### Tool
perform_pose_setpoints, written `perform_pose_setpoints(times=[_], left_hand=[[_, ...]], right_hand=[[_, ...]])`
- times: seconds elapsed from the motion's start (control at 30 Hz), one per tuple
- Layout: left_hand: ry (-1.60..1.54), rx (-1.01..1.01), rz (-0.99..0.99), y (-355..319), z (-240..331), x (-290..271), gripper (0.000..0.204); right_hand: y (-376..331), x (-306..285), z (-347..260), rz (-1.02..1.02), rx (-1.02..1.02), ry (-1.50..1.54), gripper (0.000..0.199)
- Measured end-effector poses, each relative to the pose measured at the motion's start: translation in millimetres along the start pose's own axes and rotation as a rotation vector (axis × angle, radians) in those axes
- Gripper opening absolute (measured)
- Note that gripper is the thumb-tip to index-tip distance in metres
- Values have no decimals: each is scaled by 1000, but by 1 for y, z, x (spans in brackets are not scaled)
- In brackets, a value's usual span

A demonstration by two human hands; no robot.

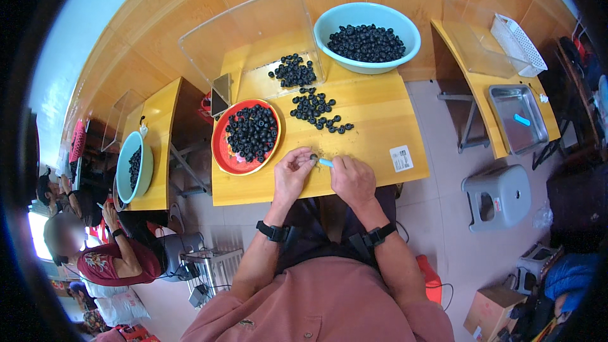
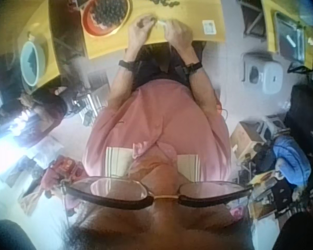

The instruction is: Processing and sorting small black components on a desk in a manufacturing environment.

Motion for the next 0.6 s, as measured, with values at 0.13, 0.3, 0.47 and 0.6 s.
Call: perform_pose_setpoints(times=[0.13,0.3,0.47,0.6], left_hand=[[43,-3,-6,-1,1,0,32],[6,-13,-19,-1,-1,1,33],[-158,50,-29,-1,-1,-3,32],[-110,39,55,-6,6,-10,25]], right_hand=[[1,1,-1,-5,-2,-5,16],[2,1,0,-4,2,-5,15],[5,3,2,-1,49,-5,15],[1,0,5,41,62,-21,16]])
Point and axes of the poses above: each hand's wrist, its own y-axis towards the middle knuckle, its own x-axis out of the palm, z = x × y, the point moved 9 cm from there along y, towards the middle knuckle, and after that the axes turned 9 degrees about -z, right-handed, at the moved point
